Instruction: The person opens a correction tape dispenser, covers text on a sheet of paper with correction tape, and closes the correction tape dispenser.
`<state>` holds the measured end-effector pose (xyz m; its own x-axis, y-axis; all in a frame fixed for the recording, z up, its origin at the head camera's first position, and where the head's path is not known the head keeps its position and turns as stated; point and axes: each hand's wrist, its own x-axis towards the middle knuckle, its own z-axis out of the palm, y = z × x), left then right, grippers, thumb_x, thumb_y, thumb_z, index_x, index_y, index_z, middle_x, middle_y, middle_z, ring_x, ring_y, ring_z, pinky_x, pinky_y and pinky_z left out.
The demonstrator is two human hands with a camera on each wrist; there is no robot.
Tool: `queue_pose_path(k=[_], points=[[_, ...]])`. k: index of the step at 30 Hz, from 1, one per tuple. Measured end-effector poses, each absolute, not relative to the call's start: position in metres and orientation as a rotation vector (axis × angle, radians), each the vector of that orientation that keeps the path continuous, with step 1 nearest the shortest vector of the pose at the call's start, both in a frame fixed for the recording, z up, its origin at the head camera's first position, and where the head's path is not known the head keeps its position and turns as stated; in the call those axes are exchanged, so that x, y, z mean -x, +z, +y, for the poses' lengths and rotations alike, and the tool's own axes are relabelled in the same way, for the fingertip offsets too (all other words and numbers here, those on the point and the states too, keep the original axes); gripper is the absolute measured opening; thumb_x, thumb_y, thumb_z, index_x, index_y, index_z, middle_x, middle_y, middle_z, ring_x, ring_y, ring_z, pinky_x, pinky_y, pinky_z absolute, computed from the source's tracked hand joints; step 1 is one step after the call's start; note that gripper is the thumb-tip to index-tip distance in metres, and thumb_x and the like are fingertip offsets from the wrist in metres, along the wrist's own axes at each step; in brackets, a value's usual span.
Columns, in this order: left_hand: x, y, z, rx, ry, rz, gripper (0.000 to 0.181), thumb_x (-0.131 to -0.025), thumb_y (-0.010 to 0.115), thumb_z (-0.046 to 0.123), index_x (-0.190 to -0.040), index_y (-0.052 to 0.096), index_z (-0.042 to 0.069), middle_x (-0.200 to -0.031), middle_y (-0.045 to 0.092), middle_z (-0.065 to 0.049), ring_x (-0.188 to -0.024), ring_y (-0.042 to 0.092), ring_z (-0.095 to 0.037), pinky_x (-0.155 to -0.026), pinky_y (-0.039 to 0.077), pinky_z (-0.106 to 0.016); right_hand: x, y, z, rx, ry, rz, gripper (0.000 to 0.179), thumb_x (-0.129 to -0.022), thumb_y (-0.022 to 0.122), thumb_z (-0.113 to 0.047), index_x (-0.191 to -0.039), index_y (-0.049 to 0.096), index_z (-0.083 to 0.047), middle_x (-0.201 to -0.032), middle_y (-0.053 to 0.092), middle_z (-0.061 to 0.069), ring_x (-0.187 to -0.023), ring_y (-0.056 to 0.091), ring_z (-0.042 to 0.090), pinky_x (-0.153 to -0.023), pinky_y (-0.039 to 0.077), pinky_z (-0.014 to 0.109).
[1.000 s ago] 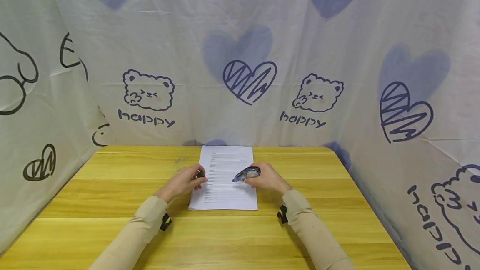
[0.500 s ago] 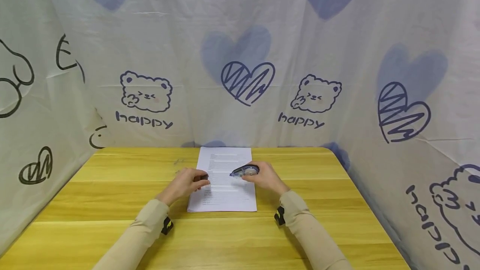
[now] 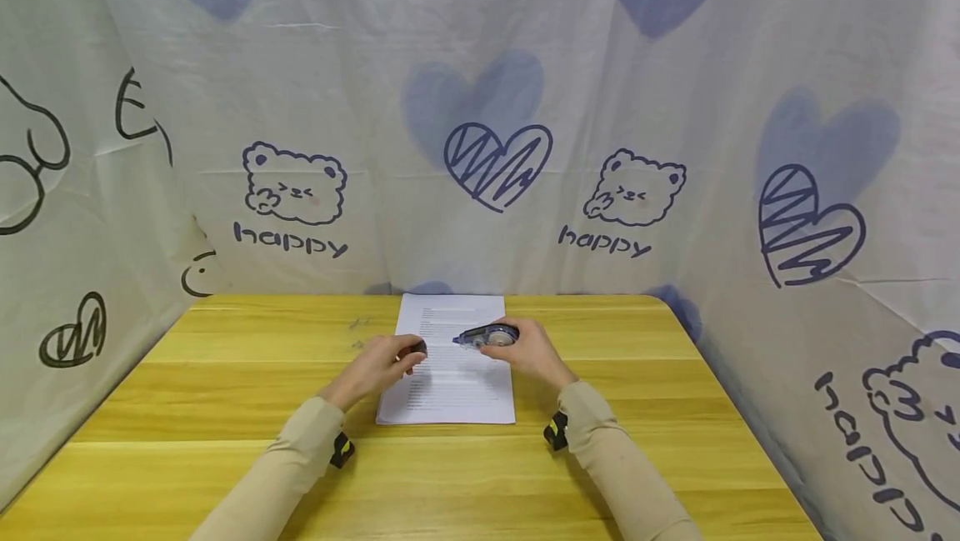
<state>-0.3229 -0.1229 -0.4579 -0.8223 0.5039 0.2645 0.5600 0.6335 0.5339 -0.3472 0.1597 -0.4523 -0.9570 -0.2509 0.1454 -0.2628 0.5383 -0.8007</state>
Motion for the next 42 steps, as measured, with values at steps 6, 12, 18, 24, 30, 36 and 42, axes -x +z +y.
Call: queue_pose_path(k=[6, 12, 18, 24, 30, 36, 42], points=[[0.322, -0.455, -0.116, 0.923, -0.908, -2.744, 0.017, -0.102, 0.054, 0.018, -0.090, 0.062, 0.008, -0.069, 0.055, 0.004, -0.061, 0.049, -0.007, -0.054, 0.043, -0.021, 0.348, -0.451, 0.158, -0.550, 1.438, -2.726, 0.040, -0.079, 0.083, -0.027, -0.112, 0.070, -0.009, -0.100, 0.071, 0.007, -0.084, 0.065, 0.015, -0.073, 0.056, 0.028], [0.320, -0.454, -0.109, 0.935, -0.887, -2.722, 0.017, -0.103, 0.051, 0.016, -0.105, 0.061, 0.004, -0.080, 0.060, -0.004, -0.067, 0.050, -0.009, -0.058, 0.043, -0.024, 0.345, -0.452, 0.152, -0.632, 1.485, -2.682, 0.035, -0.079, 0.083, -0.022, -0.110, 0.072, -0.009, -0.099, 0.072, 0.007, -0.083, 0.066, 0.015, -0.074, 0.056, 0.029], [0.319, -0.455, -0.105, 0.944, -0.883, -2.722, 0.021, -0.105, 0.047, 0.017, -0.112, 0.059, 0.001, -0.089, 0.060, -0.004, -0.075, 0.050, -0.012, -0.065, 0.043, -0.028, 0.342, -0.452, 0.146, -0.650, 1.513, -2.676, 0.037, -0.079, 0.083, -0.022, -0.112, 0.071, -0.009, -0.103, 0.071, 0.008, -0.086, 0.065, 0.015, -0.077, 0.056, 0.029], [0.318, -0.454, -0.102, 0.965, -0.896, -2.708, 0.020, -0.104, 0.048, 0.017, -0.113, 0.059, 0.004, -0.089, 0.060, -0.003, -0.074, 0.049, -0.012, -0.066, 0.043, -0.028, 0.341, -0.453, 0.143, -0.693, 1.492, -2.676, 0.037, -0.080, 0.082, -0.023, -0.113, 0.070, -0.010, -0.105, 0.070, 0.008, -0.086, 0.065, 0.016, -0.075, 0.056, 0.030], [0.317, -0.454, -0.101, 0.971, -0.907, -2.711, 0.020, -0.104, 0.048, 0.019, -0.114, 0.060, 0.006, -0.090, 0.061, -0.001, -0.074, 0.049, -0.011, -0.066, 0.042, -0.026, 0.339, -0.452, 0.140, -0.706, 1.507, -2.690, 0.036, -0.081, 0.082, -0.026, -0.112, 0.070, -0.013, -0.105, 0.070, 0.008, -0.086, 0.065, 0.015, -0.074, 0.056, 0.029], [0.317, -0.454, -0.102, 0.974, -0.907, -2.724, 0.018, -0.104, 0.049, 0.019, -0.111, 0.061, 0.007, -0.086, 0.057, 0.002, -0.072, 0.047, -0.011, -0.064, 0.040, -0.026, 0.338, -0.452, 0.138, -0.731, 1.562, -2.679, 0.038, -0.082, 0.081, -0.025, -0.114, 0.069, -0.009, -0.106, 0.070, 0.011, -0.086, 0.064, 0.016, -0.074, 0.055, 0.031], [0.318, -0.453, -0.101, 0.991, -0.904, -2.728, 0.019, -0.105, 0.047, 0.021, -0.110, 0.061, 0.008, -0.087, 0.058, 0.001, -0.072, 0.048, -0.011, -0.065, 0.041, -0.026, 0.339, -0.452, 0.136, -0.736, 1.570, -2.677, 0.037, -0.081, 0.082, -0.023, -0.113, 0.069, -0.009, -0.104, 0.070, 0.009, -0.085, 0.062, 0.014, -0.075, 0.055, 0.030]])
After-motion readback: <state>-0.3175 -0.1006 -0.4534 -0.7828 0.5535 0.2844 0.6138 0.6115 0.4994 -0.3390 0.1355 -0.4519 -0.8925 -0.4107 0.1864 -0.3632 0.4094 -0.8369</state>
